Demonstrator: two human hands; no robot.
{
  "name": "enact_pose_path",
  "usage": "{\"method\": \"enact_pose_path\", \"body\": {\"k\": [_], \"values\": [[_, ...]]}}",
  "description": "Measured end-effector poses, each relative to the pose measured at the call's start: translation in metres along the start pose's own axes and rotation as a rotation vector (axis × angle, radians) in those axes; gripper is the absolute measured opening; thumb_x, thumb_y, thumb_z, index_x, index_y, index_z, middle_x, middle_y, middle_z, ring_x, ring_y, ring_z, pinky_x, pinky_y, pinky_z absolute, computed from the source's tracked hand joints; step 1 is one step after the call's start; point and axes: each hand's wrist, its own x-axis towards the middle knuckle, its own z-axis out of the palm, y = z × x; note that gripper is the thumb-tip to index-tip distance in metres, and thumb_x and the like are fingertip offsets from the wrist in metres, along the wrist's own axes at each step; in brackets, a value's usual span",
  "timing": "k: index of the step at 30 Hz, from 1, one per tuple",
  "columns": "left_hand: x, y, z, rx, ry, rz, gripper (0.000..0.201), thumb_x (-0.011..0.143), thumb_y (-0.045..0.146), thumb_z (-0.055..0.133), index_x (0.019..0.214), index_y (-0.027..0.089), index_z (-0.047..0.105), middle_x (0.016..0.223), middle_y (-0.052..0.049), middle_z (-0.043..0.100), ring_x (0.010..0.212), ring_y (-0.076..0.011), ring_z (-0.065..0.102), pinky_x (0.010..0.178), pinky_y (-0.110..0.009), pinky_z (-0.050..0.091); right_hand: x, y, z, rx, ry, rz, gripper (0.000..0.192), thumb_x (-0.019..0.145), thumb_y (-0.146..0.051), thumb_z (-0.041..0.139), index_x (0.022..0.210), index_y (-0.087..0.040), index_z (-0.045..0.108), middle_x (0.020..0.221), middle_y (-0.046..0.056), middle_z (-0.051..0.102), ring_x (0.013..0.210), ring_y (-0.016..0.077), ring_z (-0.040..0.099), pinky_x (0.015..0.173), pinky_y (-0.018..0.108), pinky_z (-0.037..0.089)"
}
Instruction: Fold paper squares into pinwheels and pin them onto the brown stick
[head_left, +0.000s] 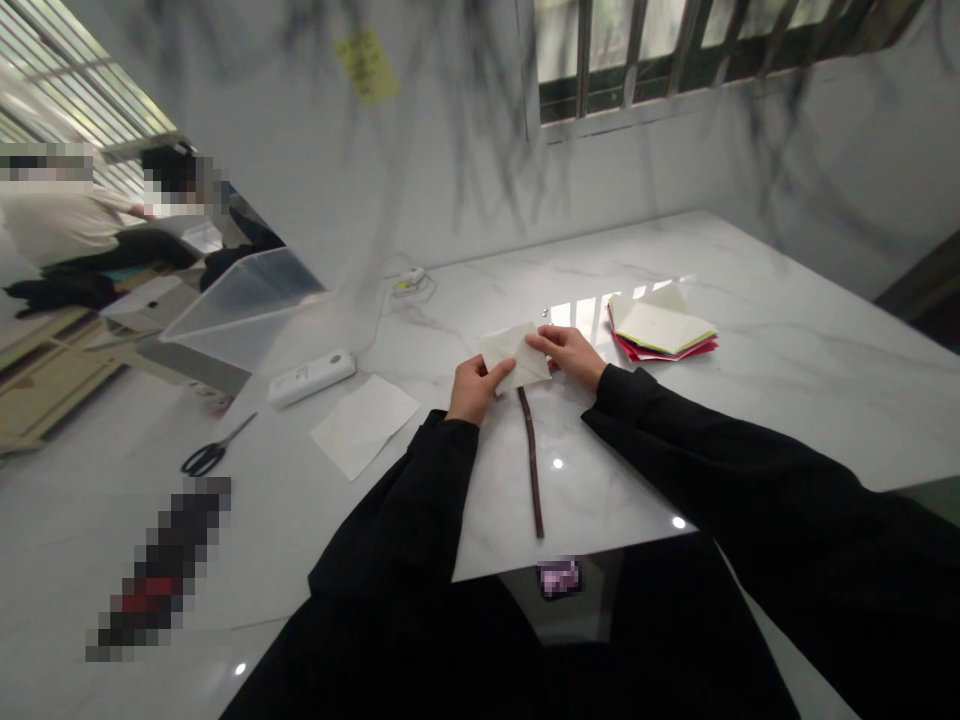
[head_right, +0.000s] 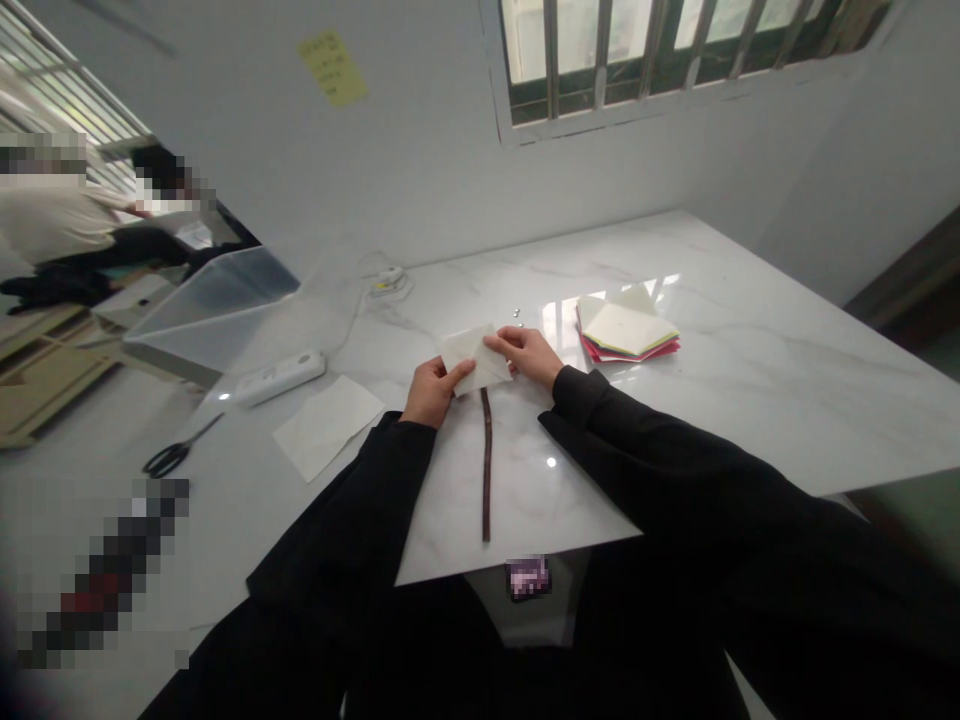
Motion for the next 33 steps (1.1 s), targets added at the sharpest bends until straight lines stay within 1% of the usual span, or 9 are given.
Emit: {"method": "enact_pose_path", "body": {"k": [4, 9, 14, 19, 23, 25, 27, 29, 33], "values": [[-0.001, 0.000, 0.000, 0.011, -0.021, -0.005, 0.057, 0.059, 0.053, 0.095, 0.095, 0.011, 0.080, 0.093, -0.011, 0.080, 0.080, -0.0238, 0.069, 0.073, -0.032, 0.053, 0.001, 0.003, 0.000, 0.063, 0.074, -0.011, 0.059, 0.076, -0.079, 0.071, 0.083, -0.021, 0.067, 0.073, 0.000, 0.057, 0.066, 0.0141, 0.054, 0.053, 0.025, 0.044], [-0.002, -0.001, 0.001, 0.014, -0.012, -0.015, 0.055, 0.059, 0.052, 0.095, 0.092, 0.011, 0.080, 0.087, -0.010, 0.078, 0.077, -0.0234, 0.068, 0.072, -0.032, 0.052, -0.002, 0.003, 0.000, 0.007, 0.151, -0.039, 0.054, 0.079, -0.074, 0.071, 0.078, -0.020, 0.067, 0.063, -0.002, 0.049, 0.060, 0.0129, 0.047, 0.054, 0.026, 0.043], [-0.005, 0.005, 0.000, 0.063, -0.045, -0.029, 0.051, 0.061, 0.052, 0.094, 0.091, 0.013, 0.081, 0.089, -0.010, 0.079, 0.079, -0.0254, 0.069, 0.075, -0.036, 0.055, -0.005, -0.002, 0.003, 0.008, 0.142, -0.045, 0.057, 0.082, -0.073, 0.066, 0.103, -0.022, 0.074, 0.076, 0.001, 0.060, 0.066, 0.0146, 0.051, 0.056, 0.027, 0.044], [-0.005, 0.006, -0.004, 0.096, -0.071, -0.028, 0.049, 0.064, 0.052, 0.092, 0.093, 0.014, 0.082, 0.093, -0.010, 0.081, 0.079, -0.0258, 0.071, 0.075, -0.035, 0.056, -0.002, 0.004, 0.004, -0.042, 0.150, -0.020, 0.062, 0.081, -0.080, 0.061, 0.085, -0.019, 0.072, 0.070, 0.001, 0.056, 0.061, 0.0147, 0.048, 0.054, 0.028, 0.042], [-0.003, 0.004, -0.007, 0.075, -0.010, -0.039, 0.046, 0.067, 0.051, 0.090, 0.092, 0.014, 0.082, 0.093, -0.011, 0.081, 0.079, -0.0249, 0.071, 0.074, -0.034, 0.055, -0.002, 0.008, 0.003, -0.083, 0.022, -0.011, 0.063, 0.085, -0.081, 0.059, 0.070, -0.020, 0.064, 0.065, 0.001, 0.054, 0.059, 0.0151, 0.050, 0.057, 0.030, 0.042], [-0.003, 0.004, -0.008, 0.029, 0.011, -0.047, 0.046, 0.067, 0.051, 0.090, 0.092, 0.014, 0.081, 0.093, -0.011, 0.081, 0.079, -0.0246, 0.072, 0.074, -0.034, 0.056, -0.004, 0.008, 0.001, -0.154, -0.064, -0.018, 0.062, 0.086, -0.079, 0.059, 0.065, -0.021, 0.060, 0.060, 0.000, 0.052, 0.057, 0.0152, 0.047, 0.056, 0.030, 0.038], [-0.003, 0.003, -0.007, -0.020, 0.007, -0.056, 0.047, 0.066, 0.051, 0.091, 0.093, 0.014, 0.081, 0.092, -0.010, 0.081, 0.078, -0.0242, 0.072, 0.073, -0.033, 0.056, -0.006, 0.008, 0.000, -0.219, -0.093, -0.025, 0.063, 0.089, -0.078, 0.056, 0.063, -0.021, 0.058, 0.057, -0.001, 0.050, 0.056, 0.0150, 0.045, 0.056, 0.030, 0.034], [-0.003, 0.002, -0.006, -0.054, 0.021, -0.055, 0.047, 0.066, 0.051, 0.091, 0.094, 0.014, 0.082, 0.092, -0.010, 0.081, 0.079, -0.0238, 0.072, 0.073, -0.032, 0.056, -0.008, 0.007, 0.000, -0.254, -0.109, -0.029, 0.063, 0.091, -0.077, 0.054, 0.064, -0.020, 0.060, 0.057, 0.000, 0.051, 0.056, 0.0150, 0.044, 0.056, 0.030, 0.033], [-0.005, 0.000, -0.002, -0.164, 0.157, -0.044, 0.045, 0.068, 0.049, 0.090, 0.095, 0.014, 0.081, 0.093, -0.010, 0.081, 0.079, -0.0226, 0.072, 0.073, -0.032, 0.056, -0.014, 0.006, 0.003, -0.376, -0.203, -0.055, 0.061, 0.095, -0.071, 0.053, 0.069, -0.019, 0.070, 0.062, 0.001, 0.061, 0.057, 0.0147, 0.045, 0.058, 0.029, 0.033]]}}
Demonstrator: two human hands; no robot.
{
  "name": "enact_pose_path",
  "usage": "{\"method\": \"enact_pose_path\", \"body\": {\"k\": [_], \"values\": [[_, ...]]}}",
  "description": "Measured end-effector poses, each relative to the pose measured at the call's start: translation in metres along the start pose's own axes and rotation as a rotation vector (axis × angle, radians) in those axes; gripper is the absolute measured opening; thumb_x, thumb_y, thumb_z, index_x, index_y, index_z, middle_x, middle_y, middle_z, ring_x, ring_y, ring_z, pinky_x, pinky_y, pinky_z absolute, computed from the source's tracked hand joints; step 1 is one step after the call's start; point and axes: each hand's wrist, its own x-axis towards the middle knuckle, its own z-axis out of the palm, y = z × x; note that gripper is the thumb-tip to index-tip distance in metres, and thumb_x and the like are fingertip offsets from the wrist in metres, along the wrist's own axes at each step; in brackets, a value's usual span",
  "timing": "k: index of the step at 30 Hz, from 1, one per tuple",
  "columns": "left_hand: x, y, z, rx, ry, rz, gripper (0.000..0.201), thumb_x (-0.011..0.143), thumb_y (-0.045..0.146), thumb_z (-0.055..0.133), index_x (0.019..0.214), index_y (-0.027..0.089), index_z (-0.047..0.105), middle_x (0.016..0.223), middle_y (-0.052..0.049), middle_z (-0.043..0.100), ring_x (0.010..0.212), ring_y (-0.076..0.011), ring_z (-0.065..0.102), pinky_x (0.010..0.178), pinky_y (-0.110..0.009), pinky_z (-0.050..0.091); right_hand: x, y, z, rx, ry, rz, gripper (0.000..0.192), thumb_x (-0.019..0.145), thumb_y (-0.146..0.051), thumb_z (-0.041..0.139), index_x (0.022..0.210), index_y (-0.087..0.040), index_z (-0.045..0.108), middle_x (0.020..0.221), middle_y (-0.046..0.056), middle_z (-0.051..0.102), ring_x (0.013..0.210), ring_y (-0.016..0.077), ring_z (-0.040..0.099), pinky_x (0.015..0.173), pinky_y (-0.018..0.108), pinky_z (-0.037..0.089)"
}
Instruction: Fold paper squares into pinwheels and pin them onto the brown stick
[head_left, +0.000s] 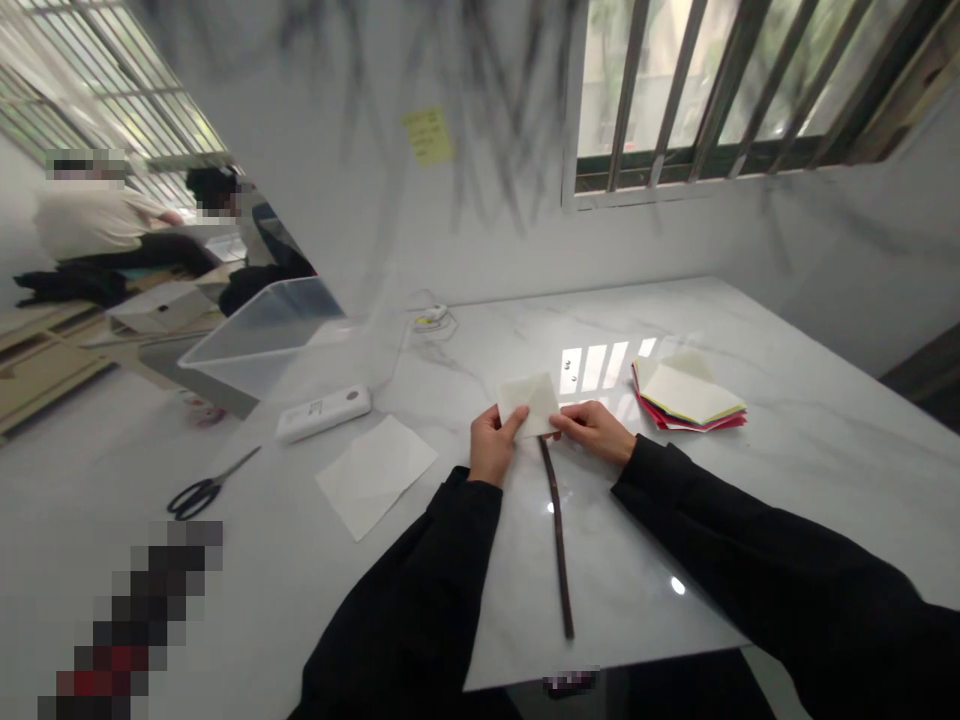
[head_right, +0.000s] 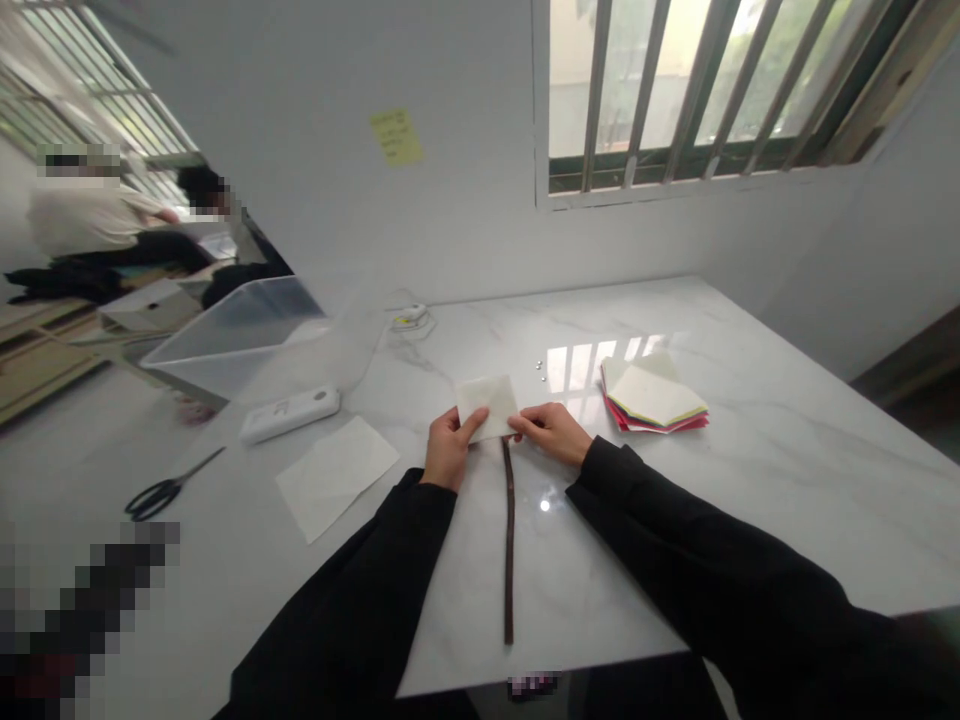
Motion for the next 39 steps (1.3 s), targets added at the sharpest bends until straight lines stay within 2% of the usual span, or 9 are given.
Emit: {"method": "enact_pose_path", "body": {"k": [4, 6, 9, 12, 17, 22, 28, 34, 39], "values": [[-0.001, -0.005, 0.005, -0.063, 0.045, 0.008, 0.045, 0.069, 0.046, 0.089, 0.096, 0.012, 0.080, 0.094, -0.010, 0.081, 0.078, -0.0216, 0.073, 0.072, -0.030, 0.056, -0.005, -0.001, -0.004, -0.096, 0.015, -0.010, 0.062, 0.098, -0.067, 0.049, 0.070, -0.018, 0.072, 0.062, 0.002, 0.064, 0.057, 0.0145, 0.047, 0.058, 0.029, 0.034], [0.000, -0.007, 0.008, -0.089, 0.101, 0.054, 0.043, 0.071, 0.044, 0.086, 0.097, 0.011, 0.080, 0.096, -0.011, 0.081, 0.082, -0.0216, 0.073, 0.076, -0.031, 0.056, -0.002, 0.004, -0.014, -0.108, 0.075, -0.015, 0.055, 0.096, -0.066, 0.054, 0.083, -0.018, 0.077, 0.069, 0.003, 0.068, 0.062, 0.0163, 0.055, 0.060, 0.029, 0.040], [-0.001, -0.007, 0.012, -0.053, 0.125, 0.111, 0.038, 0.076, 0.042, 0.082, 0.097, 0.010, 0.080, 0.099, -0.012, 0.081, 0.086, -0.0225, 0.074, 0.080, -0.031, 0.056, 0.009, 0.019, -0.037, -0.235, 0.376, 0.006, 0.047, 0.088, -0.060, 0.069, 0.110, -0.019, 0.077, 0.085, 0.006, 0.074, 0.072, 0.0192, 0.064, 0.069, 0.032, 0.049], [-0.003, -0.006, 0.015, 0.029, 0.097, 0.136, 0.035, 0.079, 0.041, 0.079, 0.096, 0.010, 0.080, 0.095, -0.012, 0.081, 0.084, -0.0228, 0.074, 0.077, -0.030, 0.056, 0.023, 0.036, -0.052, -0.392, 0.583, 0.100, 0.042, 0.086, -0.054, 0.072, 0.104, -0.017, 0.078, 0.084, 0.008, 0.076, 0.073, 0.0208, 0.066, 0.074, 0.035, 0.052], [-0.006, -0.004, 0.018, 0.088, 0.082, 0.161, 0.030, 0.082, 0.038, 0.076, 0.095, 0.011, 0.079, 0.089, -0.010, 0.081, 0.080, -0.0216, 0.073, 0.075, -0.028, 0.055, 0.038, 0.043, -0.051, -0.596, 0.545, 0.176, 0.031, 0.084, -0.047, 0.076, 0.100, -0.021, 0.083, 0.084, 0.006, 0.077, 0.074, 0.0200, 0.067, 0.074, 0.033, 0.049], [-0.005, -0.004, 0.018, 0.070, 0.072, 0.136, 0.031, 0.081, 0.037, 0.076, 0.096, 0.011, 0.079, 0.092, -0.011, 0.081, 0.081, -0.0222, 0.074, 0.075, -0.028, 0.055, 0.041, 0.041, -0.048, -0.633, 0.573, 0.201, 0.024, 0.086, -0.040, 0.069, 0.091, -0.021, 0.084, 0.085, 0.007, 0.079, 0.077, 0.0215, 0.068, 0.076, 0.033, 0.050], [-0.001, -0.005, 0.013, 0.071, 0.051, 0.127, 0.033, 0.079, 0.039, 0.078, 0.096, 0.011, 0.080, 0.094, -0.011, 0.082, 0.084, -0.0230, 0.075, 0.076, -0.029, 0.055, 0.030, 0.053, -0.054, -0.285, 0.572, 0.065, 0.028, 0.084, -0.047, 0.070, 0.083, -0.019, 0.074, 0.090, 0.009, 0.079, 0.080, 0.0217, 0.072, 0.076, 0.033, 0.057], [0.003, -0.004, 0.008, 0.054, -0.029, 0.106, 0.038, 0.074, 0.042, 0.083, 0.097, 0.012, 0.080, 0.095, -0.011, 0.082, 0.083, -0.0241, 0.075, 0.076, -0.032, 0.057, 0.018, 0.049, -0.049, -0.027, 0.388, 0.042, 0.032, 0.079, -0.050, 0.076, 0.079, -0.020, 0.068, 0.078, 0.005, 0.075, 0.071, 0.0181, 0.067, 0.070, 0.031, 0.056], [0.002, -0.001, 0.004, 0.093, -0.037, 0.094, 0.040, 0.074, 0.044, 0.084, 0.099, 0.012, 0.080, 0.100, -0.012, 0.082, 0.087, -0.0249, 0.075, 0.081, -0.034, 0.057, 0.014, 0.037, -0.041, 0.013, 0.289, 0.028, 0.032, 0.080, -0.051, 0.075, 0.081, -0.020, 0.069, 0.077, 0.003, 0.073, 0.068, 0.0163, 0.064, 0.067, 0.029, 0.052]]}}
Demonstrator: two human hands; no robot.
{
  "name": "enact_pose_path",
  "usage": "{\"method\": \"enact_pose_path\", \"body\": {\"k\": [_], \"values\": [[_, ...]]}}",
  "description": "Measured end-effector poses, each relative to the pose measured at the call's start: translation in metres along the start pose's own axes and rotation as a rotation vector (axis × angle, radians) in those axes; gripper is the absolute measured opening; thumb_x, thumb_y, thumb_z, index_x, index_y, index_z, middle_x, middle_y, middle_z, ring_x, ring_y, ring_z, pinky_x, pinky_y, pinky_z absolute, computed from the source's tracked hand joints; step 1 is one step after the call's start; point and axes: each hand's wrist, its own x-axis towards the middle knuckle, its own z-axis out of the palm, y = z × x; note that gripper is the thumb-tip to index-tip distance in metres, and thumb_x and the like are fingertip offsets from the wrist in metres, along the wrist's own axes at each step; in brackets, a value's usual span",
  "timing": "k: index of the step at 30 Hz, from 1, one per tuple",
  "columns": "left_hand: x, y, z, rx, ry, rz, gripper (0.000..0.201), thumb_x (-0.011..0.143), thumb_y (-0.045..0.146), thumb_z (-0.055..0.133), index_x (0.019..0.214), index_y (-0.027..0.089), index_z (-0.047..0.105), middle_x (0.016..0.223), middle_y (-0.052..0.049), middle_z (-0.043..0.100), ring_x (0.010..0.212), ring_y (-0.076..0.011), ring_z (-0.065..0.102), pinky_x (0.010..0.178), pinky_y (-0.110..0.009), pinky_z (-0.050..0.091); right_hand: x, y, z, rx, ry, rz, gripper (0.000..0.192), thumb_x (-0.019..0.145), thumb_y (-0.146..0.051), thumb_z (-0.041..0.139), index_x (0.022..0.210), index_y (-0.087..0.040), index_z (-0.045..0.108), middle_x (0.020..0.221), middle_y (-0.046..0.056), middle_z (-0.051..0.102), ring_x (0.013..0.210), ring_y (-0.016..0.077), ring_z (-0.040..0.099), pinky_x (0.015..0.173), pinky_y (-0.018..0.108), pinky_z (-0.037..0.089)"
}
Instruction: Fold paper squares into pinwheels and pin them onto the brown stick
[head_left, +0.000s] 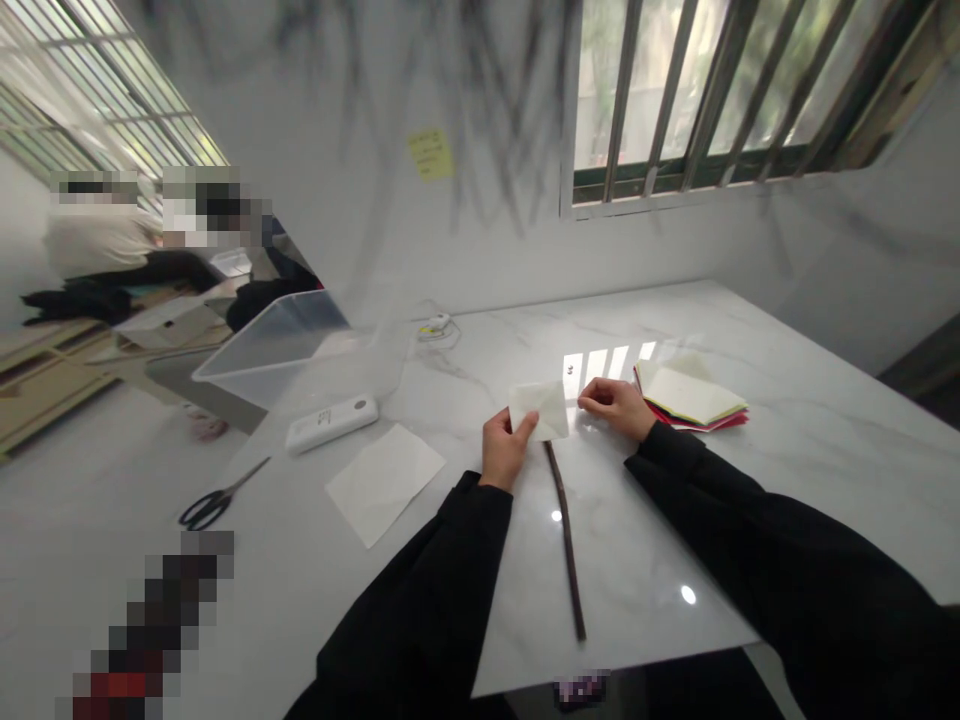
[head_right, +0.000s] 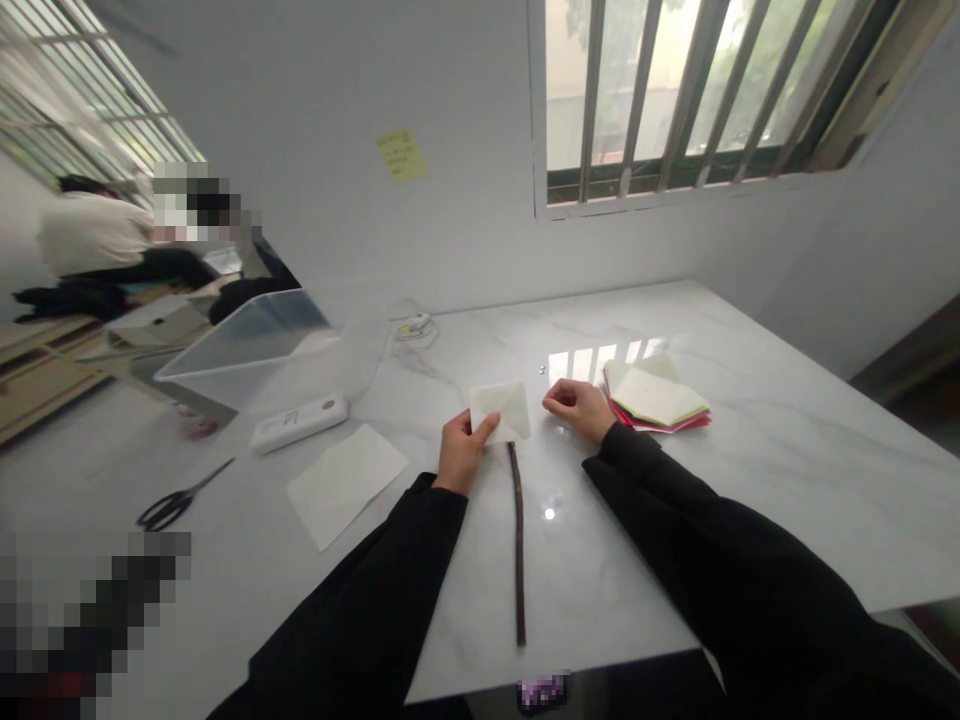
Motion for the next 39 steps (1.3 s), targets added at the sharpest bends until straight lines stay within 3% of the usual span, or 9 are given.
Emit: {"method": "enact_pose_path", "body": {"k": [9, 15, 22, 26, 28, 39], "values": [[-0.003, 0.006, -0.004, 0.060, -0.008, -0.031, 0.046, 0.075, 0.048, 0.085, 0.104, 0.012, 0.079, 0.104, -0.012, 0.081, 0.094, -0.0270, 0.075, 0.084, -0.034, 0.057, -0.004, -0.007, 0.005, 0.043, 0.022, 0.044, 0.030, 0.085, -0.049, 0.073, 0.085, -0.019, 0.074, 0.074, 0.003, 0.074, 0.067, 0.0163, 0.065, 0.066, 0.029, 0.050], [-0.007, 0.010, -0.004, 0.115, 0.005, -0.058, 0.043, 0.079, 0.047, 0.081, 0.104, 0.012, 0.079, 0.105, -0.012, 0.081, 0.095, -0.0261, 0.075, 0.083, -0.032, 0.057, -0.010, -0.012, 0.010, 0.122, 0.050, 0.092, 0.027, 0.082, -0.046, 0.077, 0.091, -0.020, 0.080, 0.078, 0.005, 0.078, 0.070, 0.0190, 0.070, 0.071, 0.033, 0.058], [-0.011, 0.012, -0.003, 0.143, 0.010, -0.055, 0.040, 0.084, 0.045, 0.077, 0.106, 0.012, 0.079, 0.105, -0.012, 0.081, 0.095, -0.0258, 0.076, 0.084, -0.032, 0.057, -0.029, -0.032, 0.039, 0.294, 0.188, 0.038, 0.024, 0.082, -0.046, 0.083, 0.086, -0.023, 0.079, 0.080, 0.005, 0.077, 0.072, 0.0213, 0.072, 0.075, 0.039, 0.063], [-0.012, 0.014, -0.002, 0.130, 0.031, -0.084, 0.040, 0.085, 0.045, 0.077, 0.108, 0.013, 0.079, 0.104, -0.012, 0.081, 0.093, -0.0258, 0.076, 0.081, -0.032, 0.058, -0.041, -0.046, 0.050, 0.068, 0.257, -0.230, 0.011, 0.088, -0.039, 0.080, 0.085, -0.029, 0.081, 0.106, 0.009, 0.071, 0.100, 0.0269, 0.069, 0.090, 0.046, 0.059], [-0.013, 0.015, 0.000, 0.118, 0.024, -0.090, 0.039, 0.085, 0.044, 0.077, 0.109, 0.013, 0.079, 0.105, -0.012, 0.081, 0.094, -0.0258, 0.076, 0.083, -0.032, 0.058, -0.044, -0.049, 0.051, -0.029, 0.283, -0.295, 0.007, 0.089, -0.036, 0.079, 0.085, -0.031, 0.082, 0.119, 0.010, 0.066, 0.113, 0.0304, 0.065, 0.092, 0.049, 0.057], [-0.017, 0.018, 0.004, 0.141, 0.005, -0.109, 0.027, 0.082, 0.037, 0.078, 0.096, 0.015, 0.084, 0.093, -0.008, 0.082, 0.084, -0.0246, 0.075, 0.076, -0.029, 0.057, -0.039, -0.046, 0.052, -0.008, 0.113, -0.175, 0.012, 0.094, -0.039, 0.074, 0.089, -0.031, 0.082, 0.142, 0.008, 0.058, 0.133, 0.0321, 0.055, 0.107, 0.051, 0.051]]}}
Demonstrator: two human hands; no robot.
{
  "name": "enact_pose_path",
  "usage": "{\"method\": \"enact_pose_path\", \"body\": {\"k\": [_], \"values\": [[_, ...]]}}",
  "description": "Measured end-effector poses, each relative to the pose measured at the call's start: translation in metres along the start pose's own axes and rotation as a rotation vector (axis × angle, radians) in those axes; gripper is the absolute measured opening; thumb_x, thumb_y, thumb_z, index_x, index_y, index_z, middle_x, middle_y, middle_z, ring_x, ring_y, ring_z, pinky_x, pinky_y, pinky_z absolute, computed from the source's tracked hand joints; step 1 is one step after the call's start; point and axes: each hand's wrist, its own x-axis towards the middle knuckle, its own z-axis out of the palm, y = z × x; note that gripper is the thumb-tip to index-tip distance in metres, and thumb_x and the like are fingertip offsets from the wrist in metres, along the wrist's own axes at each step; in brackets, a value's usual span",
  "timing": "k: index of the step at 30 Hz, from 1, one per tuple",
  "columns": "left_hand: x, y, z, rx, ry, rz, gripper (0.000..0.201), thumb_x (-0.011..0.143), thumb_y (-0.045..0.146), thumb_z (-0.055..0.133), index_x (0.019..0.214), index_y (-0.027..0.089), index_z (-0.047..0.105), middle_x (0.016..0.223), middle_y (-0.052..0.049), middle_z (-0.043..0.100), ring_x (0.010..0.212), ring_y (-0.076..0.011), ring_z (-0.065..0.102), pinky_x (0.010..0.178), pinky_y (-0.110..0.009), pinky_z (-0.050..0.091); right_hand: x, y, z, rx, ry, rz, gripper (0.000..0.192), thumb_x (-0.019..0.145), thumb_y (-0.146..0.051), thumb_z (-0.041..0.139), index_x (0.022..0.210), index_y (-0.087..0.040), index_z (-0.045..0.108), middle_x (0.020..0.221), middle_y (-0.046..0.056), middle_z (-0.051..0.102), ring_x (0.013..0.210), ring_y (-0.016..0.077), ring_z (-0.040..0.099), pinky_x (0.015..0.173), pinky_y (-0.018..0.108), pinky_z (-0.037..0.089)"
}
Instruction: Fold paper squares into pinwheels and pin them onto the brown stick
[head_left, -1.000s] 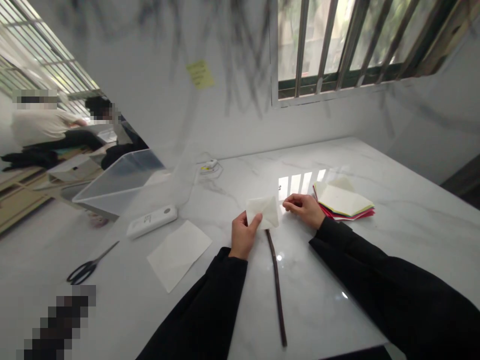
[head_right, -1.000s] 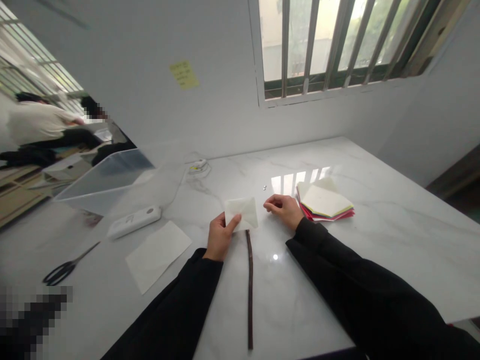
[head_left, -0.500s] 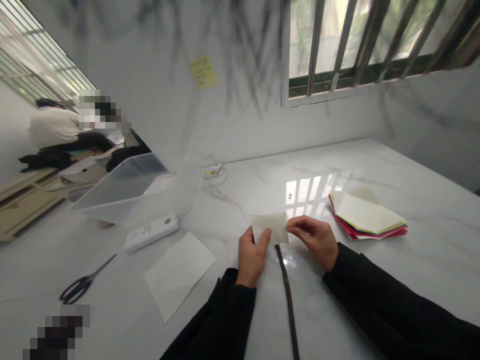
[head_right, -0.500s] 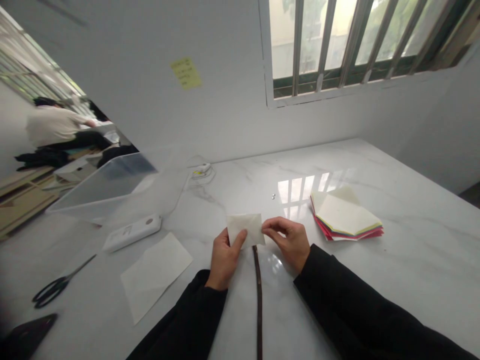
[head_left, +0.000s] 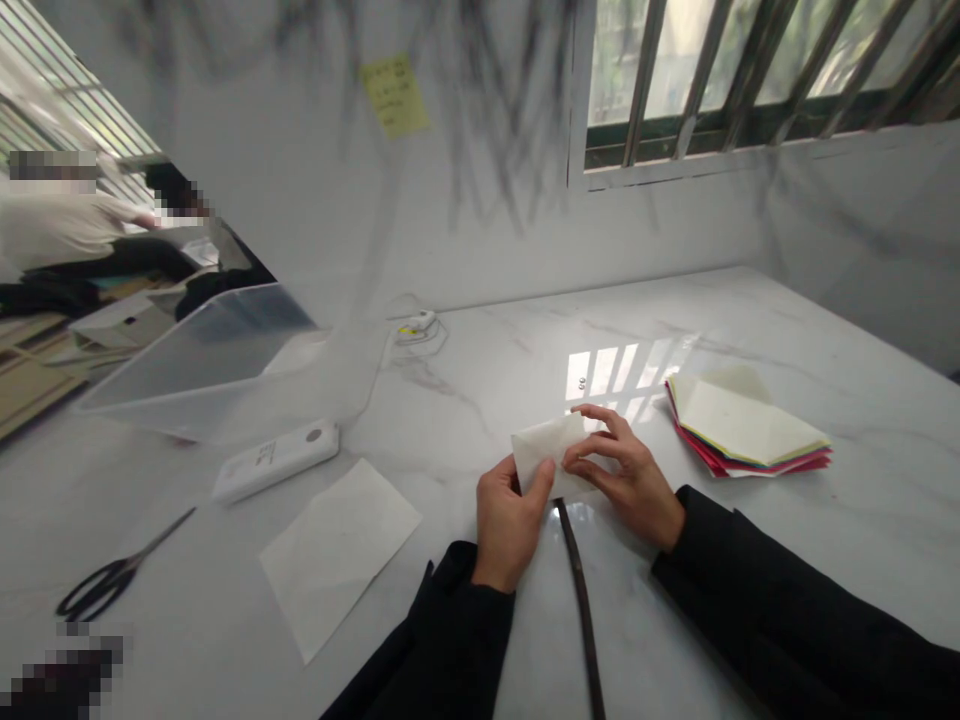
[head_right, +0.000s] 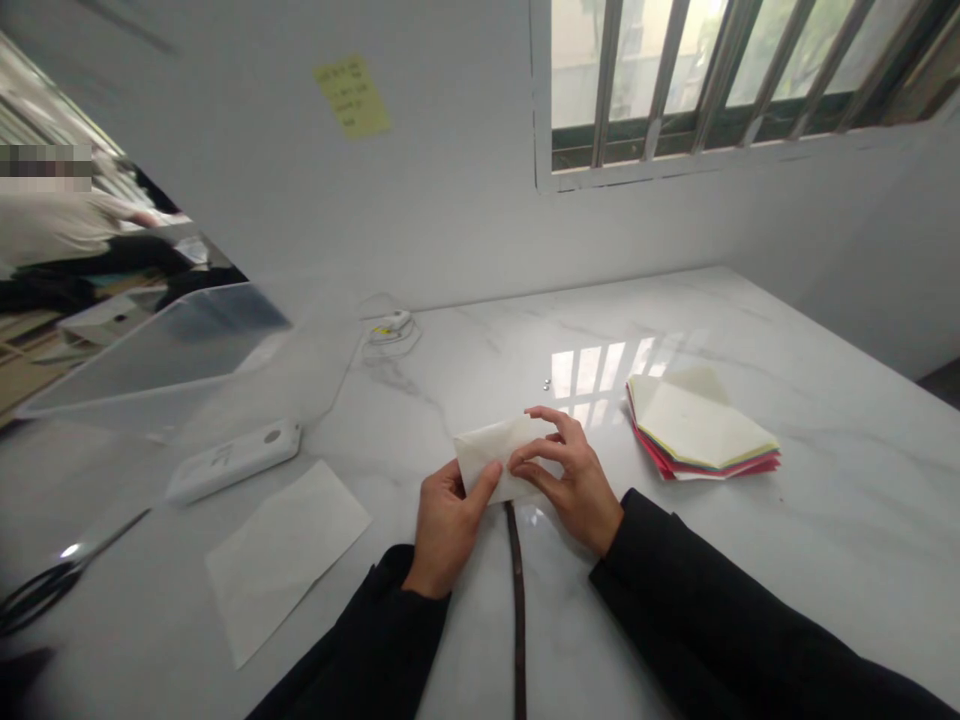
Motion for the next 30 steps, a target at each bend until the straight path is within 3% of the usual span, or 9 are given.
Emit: {"method": "enact_pose_path", "body": {"k": [9, 16, 25, 30], "values": [[-0.001, -0.001, 0.002, -0.011, -0.038, 0.019, 0.027, 0.082, 0.037, 0.078, 0.094, 0.014, 0.083, 0.089, -0.006, 0.081, 0.080, -0.0226, 0.072, 0.074, -0.028, 0.056, 0.000, 0.005, -0.001, -0.006, -0.015, 0.036, 0.012, 0.092, -0.042, 0.076, 0.091, -0.031, 0.082, 0.136, 0.007, 0.061, 0.133, 0.0308, 0.056, 0.114, 0.051, 0.045], [-0.001, 0.001, 0.002, -0.041, -0.055, 0.017, 0.029, 0.082, 0.039, 0.079, 0.096, 0.015, 0.083, 0.094, -0.007, 0.081, 0.084, -0.0233, 0.073, 0.075, -0.028, 0.057, 0.003, -0.002, -0.003, 0.008, -0.043, 0.023, 0.013, 0.093, -0.040, 0.075, 0.092, -0.028, 0.080, 0.118, 0.007, 0.067, 0.113, 0.0265, 0.065, 0.103, 0.044, 0.051], [-0.001, 0.005, 0.002, -0.086, -0.104, 0.014, 0.029, 0.080, 0.039, 0.081, 0.097, 0.016, 0.084, 0.096, -0.007, 0.081, 0.086, -0.0239, 0.074, 0.078, -0.029, 0.058, 0.003, -0.008, -0.005, 0.014, -0.072, 0.014, 0.014, 0.094, -0.039, 0.072, 0.090, -0.026, 0.076, 0.095, 0.005, 0.071, 0.093, 0.0234, 0.066, 0.087, 0.039, 0.054], [0.000, 0.003, 0.001, -0.074, -0.115, 0.024, 0.030, 0.080, 0.041, 0.082, 0.094, 0.015, 0.084, 0.092, -0.008, 0.081, 0.083, -0.0232, 0.073, 0.076, -0.030, 0.058, 0.001, -0.006, -0.003, 0.101, -0.068, 0.060, 0.015, 0.095, -0.038, 0.072, 0.093, -0.024, 0.075, 0.093, 0.006, 0.073, 0.088, 0.0222, 0.069, 0.081, 0.037, 0.056]]}}
